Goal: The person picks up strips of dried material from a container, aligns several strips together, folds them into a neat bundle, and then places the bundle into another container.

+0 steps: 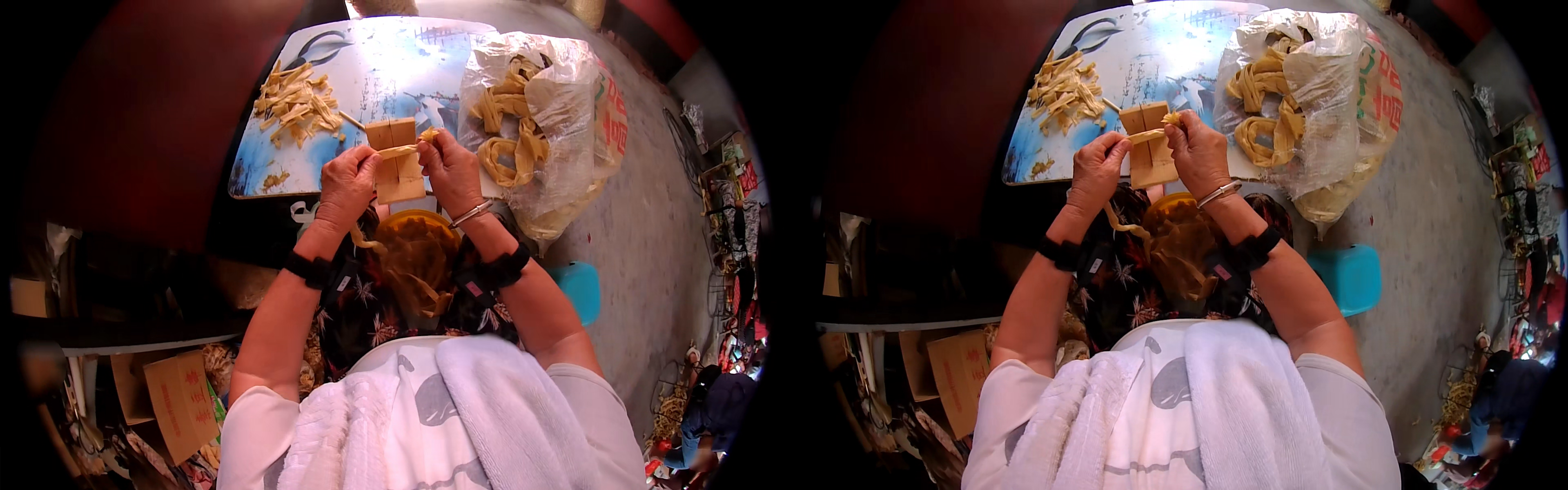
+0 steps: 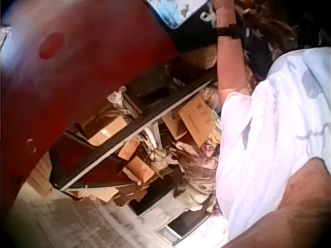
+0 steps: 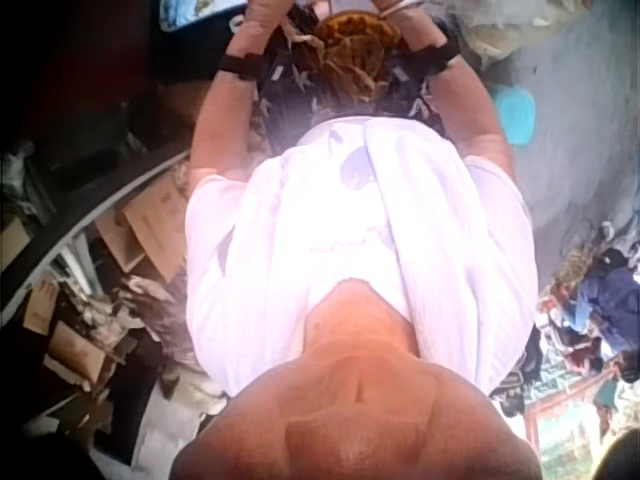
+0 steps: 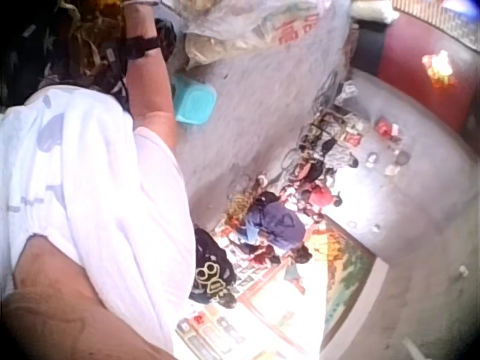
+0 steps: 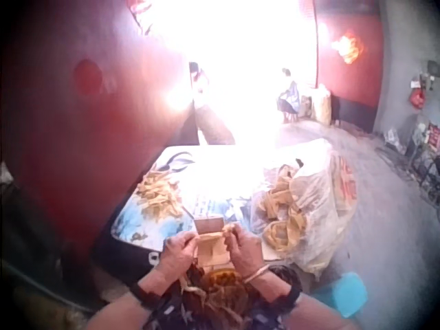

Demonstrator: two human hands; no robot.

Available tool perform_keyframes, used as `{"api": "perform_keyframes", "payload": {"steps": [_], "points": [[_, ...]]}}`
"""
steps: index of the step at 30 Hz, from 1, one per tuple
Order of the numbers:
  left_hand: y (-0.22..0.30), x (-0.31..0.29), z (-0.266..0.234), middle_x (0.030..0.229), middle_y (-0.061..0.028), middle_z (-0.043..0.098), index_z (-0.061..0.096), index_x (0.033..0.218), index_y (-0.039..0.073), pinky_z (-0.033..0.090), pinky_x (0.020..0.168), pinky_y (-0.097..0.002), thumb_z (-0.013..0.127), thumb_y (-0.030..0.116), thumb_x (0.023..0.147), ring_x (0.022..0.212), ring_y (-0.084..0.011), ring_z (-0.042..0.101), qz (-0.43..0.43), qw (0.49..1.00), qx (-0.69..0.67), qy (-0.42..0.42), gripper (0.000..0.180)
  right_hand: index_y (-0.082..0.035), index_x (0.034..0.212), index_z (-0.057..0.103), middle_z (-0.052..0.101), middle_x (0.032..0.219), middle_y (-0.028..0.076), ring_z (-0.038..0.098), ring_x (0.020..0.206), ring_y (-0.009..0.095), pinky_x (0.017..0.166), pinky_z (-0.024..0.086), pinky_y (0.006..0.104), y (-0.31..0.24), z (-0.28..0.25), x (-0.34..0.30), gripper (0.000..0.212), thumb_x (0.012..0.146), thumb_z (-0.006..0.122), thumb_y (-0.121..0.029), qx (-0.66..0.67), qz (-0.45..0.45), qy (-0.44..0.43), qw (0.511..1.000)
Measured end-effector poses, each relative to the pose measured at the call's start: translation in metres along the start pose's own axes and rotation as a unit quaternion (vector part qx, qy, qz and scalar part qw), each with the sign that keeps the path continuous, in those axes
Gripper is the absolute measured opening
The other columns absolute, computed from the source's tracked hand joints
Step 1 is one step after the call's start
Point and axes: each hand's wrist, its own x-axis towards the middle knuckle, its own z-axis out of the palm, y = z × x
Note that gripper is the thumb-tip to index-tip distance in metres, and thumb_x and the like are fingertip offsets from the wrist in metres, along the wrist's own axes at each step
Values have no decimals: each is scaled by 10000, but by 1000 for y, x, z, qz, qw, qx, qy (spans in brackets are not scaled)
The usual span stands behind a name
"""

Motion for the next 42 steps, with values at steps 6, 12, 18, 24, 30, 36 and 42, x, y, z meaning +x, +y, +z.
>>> {"api": "perform_keyframes", "payload": {"steps": [6,12,18,24,30,36,42], "points": [[-25,14,19,692,-117,617,673,889,35,477,613,-318,643,170,895,630,-210,591,-56,998,-30,2,139,-58,948,579,648,807,164,633,734,370,621,497,423,24,12,9,149,923,610,-201,-130,-75,43,988],[-19,11,23,704,-122,642,681,888,34,485,617,-327,642,184,894,631,-220,602,-51,998,-21,10,155,-85,917,571,674,843,150,647,799,371,661,516,463,22,11,9,201,910,596,-285,-258,-45,-27,965],[-39,12,22,668,-105,647,673,852,24,455,544,-323,634,140,889,563,-207,592,-98,993,-28,58,128,-53,894,596,656,771,173,646,741,367,635,503,432,25,-4,8,208,899,626,-259,-280,-15,-51,959],[-13,-7,0,674,77,508,653,944,69,299,448,-197,643,117,915,500,-16,382,-216,907,-361,-22,57,-70,967,634,660,778,183,648,744,372,660,506,440,15,-23,2,252,888,639,-309,-126,35,-129,983],[34,-9,2,737,88,530,662,1067,65,331,517,-148,645,132,932,597,13,403,-125,920,-360,-86,152,-68,940,607,662,833,187,638,809,386,672,504,439,-10,-15,-7,193,925,582,-260,-193,-25,-193,962],[14,-4,9,747,72,555,650,952,58,372,562,-148,626,77,929,643,1,459,-129,956,-255,-71,39,-45,867,547,628,828,180,621,799,398,681,509,465,-9,-6,-1,128,898,574,-166,-139,-120,-160,970],[9,8,19,716,-7,628,642,881,42,489,626,-250,646,105,892,669,-70,574,-134,972,-193,-13,64,-41,852,551,616,832,162,622,797,391,687,511,459,-5,-1,12,132,892,570,-165,-198,-149,-125,961]]}}
